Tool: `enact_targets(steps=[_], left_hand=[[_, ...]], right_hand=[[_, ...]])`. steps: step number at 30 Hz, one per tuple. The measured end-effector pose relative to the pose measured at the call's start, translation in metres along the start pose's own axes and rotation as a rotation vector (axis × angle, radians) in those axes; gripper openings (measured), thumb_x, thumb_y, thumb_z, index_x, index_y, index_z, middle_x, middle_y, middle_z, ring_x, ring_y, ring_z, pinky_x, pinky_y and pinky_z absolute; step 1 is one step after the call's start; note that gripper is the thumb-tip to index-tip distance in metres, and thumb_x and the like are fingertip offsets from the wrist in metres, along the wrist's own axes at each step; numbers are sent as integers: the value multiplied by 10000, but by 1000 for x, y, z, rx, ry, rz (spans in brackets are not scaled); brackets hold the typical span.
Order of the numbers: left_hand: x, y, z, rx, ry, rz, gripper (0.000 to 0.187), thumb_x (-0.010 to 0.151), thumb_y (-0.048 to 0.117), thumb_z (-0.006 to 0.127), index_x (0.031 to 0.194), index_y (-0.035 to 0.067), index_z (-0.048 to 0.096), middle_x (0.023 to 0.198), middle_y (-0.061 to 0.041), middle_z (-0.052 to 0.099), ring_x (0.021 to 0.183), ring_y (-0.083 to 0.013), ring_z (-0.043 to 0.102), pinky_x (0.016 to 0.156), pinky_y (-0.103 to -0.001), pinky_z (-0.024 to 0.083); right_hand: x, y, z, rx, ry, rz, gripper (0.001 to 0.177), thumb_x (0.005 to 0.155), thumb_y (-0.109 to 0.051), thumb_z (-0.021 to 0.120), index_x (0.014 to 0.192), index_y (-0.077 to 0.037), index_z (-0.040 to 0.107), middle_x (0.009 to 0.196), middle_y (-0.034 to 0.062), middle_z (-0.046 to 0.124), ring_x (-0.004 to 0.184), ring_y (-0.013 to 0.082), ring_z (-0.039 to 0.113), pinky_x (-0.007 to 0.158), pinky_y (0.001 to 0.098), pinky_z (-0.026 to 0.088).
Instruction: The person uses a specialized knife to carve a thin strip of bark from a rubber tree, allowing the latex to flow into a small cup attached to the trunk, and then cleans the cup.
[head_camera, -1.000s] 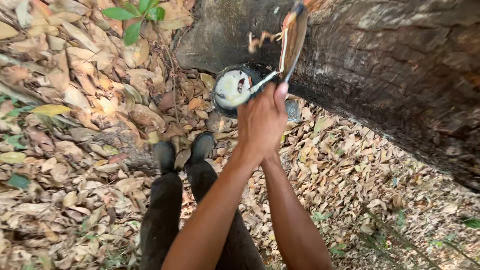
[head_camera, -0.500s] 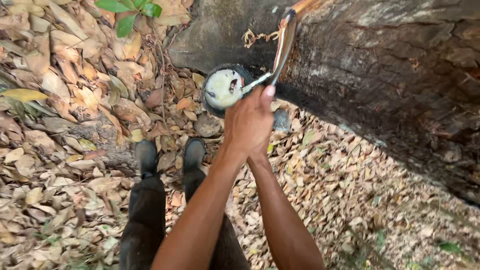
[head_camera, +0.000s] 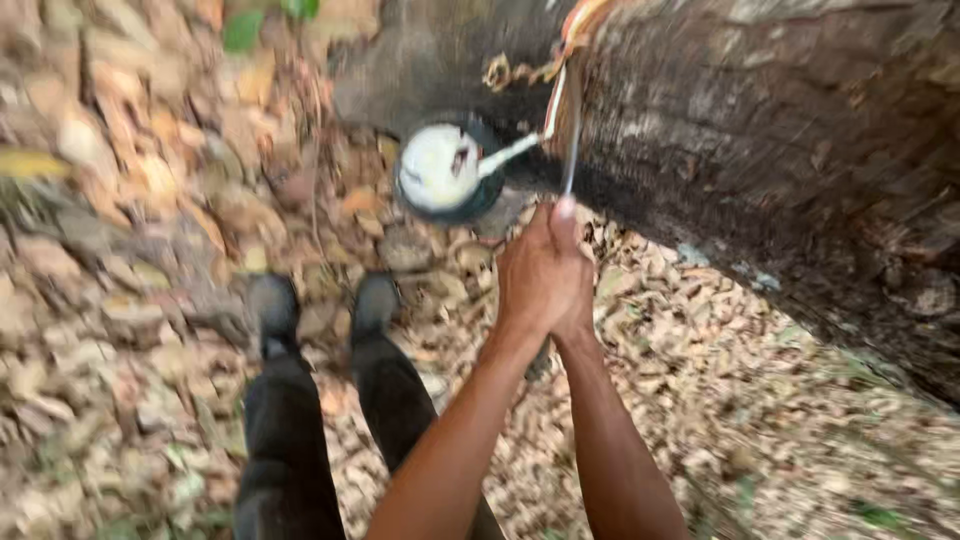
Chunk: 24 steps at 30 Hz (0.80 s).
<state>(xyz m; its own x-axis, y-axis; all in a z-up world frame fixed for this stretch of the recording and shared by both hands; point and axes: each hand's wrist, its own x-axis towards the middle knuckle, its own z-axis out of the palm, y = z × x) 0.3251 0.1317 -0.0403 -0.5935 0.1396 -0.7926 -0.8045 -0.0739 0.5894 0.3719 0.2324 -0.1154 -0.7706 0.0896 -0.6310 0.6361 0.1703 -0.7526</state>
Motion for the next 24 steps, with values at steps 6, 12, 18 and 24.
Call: enact_targets(steps=[6, 12, 18, 24], left_hand=[[7, -60, 35, -39, 377, 341, 514, 1105, 464, 369, 948, 63, 648, 756, -119, 686, 676, -332, 695, 653, -462, 569], [14, -52, 27, -110, 2, 1, 479, 1065, 449, 355, 1420, 187, 543, 894, -108, 706, 673, -395, 697, 601, -553, 578], [30, -54, 11, 34, 338, 562, 476, 1106, 413, 356, 1082, 25, 631, 815, -194, 680, 737, -449, 676, 701, -531, 535], [41, -60, 26, 291, 415, 525, 441, 1203, 388, 351, 1064, 101, 657, 716, -123, 678, 604, -291, 611, 582, -430, 458]], right_hand=[[-12, 50, -28, 617, -193, -138, 474, 1265, -350, 552, 888, -68, 599, 821, -1, 586, 672, 105, 551, 579, 262, 480], [6, 38, -32, 108, -59, -92, 437, 1242, -350, 542, 919, -64, 609, 819, -3, 579, 674, 109, 538, 583, 268, 476], [21, 65, -25, 198, -61, -97, 405, 1219, -350, 533, 950, -59, 619, 816, -5, 572, 676, 114, 526, 587, 274, 473], [52, 75, -35, 85, -18, -126, 380, 1197, -350, 524, 981, -55, 628, 813, -7, 566, 678, 119, 513, 590, 280, 470]])
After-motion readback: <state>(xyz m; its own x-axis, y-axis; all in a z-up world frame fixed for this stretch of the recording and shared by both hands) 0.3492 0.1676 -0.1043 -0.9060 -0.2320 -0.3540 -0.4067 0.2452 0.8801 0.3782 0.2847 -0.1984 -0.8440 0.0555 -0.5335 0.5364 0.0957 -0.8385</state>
